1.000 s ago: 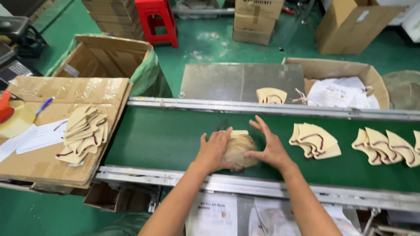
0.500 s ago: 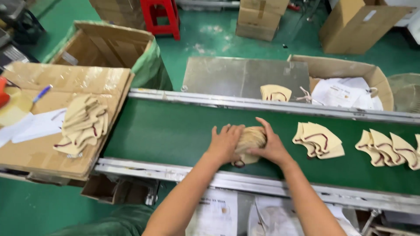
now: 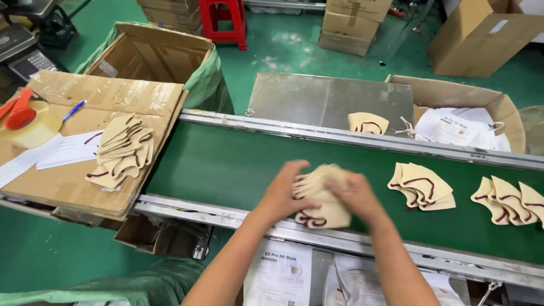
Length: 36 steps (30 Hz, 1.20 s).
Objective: Gather stacks of folded masks and place them into plastic packaging envelopes.
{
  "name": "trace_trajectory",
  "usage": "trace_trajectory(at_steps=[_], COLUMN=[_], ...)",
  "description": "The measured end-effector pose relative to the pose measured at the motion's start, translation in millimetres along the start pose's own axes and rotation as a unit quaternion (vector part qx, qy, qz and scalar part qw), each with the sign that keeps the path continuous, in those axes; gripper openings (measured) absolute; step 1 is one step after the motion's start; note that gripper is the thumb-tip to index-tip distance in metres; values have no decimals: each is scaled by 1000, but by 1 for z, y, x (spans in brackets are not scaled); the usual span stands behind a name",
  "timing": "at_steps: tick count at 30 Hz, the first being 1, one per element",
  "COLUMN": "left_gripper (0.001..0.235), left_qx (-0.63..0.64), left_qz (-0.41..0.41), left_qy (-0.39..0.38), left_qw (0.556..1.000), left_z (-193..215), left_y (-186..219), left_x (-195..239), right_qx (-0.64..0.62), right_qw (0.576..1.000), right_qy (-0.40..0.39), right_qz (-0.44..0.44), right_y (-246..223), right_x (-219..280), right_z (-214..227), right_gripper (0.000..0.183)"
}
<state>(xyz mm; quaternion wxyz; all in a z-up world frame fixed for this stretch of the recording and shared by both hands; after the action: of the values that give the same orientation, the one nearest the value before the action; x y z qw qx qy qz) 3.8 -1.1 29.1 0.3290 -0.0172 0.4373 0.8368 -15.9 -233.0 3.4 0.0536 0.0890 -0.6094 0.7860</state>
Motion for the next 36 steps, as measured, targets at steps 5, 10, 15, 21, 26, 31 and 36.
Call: trace_trajectory(at_steps=[5,10,15,21,26,31,36], left_gripper=[46,31,23,41,84,69,62], left_qx=[167,143,178,188,91,-7,48], left_qz=[171,251,234,78,8,73,18], left_qy=[259,288,321,229,31,-62,92], left_qw=[936,913,900,952,995,995,994], left_z=[8,-23,-21,42,21,-26,-5], left_y=[-4,-21,-34,48,81,54,83], left_x=[69,133,148,95,83,92,97], right_qx=[-55,227,-272,421,374,-36,-156], right_qw=[998,972,941,866,907,967,982], right_qy=[-26,61,-162,25,-19,-190,-106], right_qz=[20,19,118,270,194,168,13], right_y=[-27,-43,-60,-57,-77,-22,37], right_x=[25,-3,41,59,111,125,130], right_z=[30,40,25,-15,-32,-21,-1], right_gripper=[35,29,32,31,22,46,52])
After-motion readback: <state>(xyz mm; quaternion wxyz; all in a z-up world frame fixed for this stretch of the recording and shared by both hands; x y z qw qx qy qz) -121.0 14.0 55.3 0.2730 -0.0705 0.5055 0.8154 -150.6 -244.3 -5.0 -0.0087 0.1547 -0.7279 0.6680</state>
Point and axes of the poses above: each hand's wrist, its own x-axis away from the middle knuckle, its own z-axis out of the back of the hand, y = z × x, the point moved 1 cm from there along -x, towards the middle knuckle, and after that the axes turned 2 degrees about -z, right-handed, at the moved point
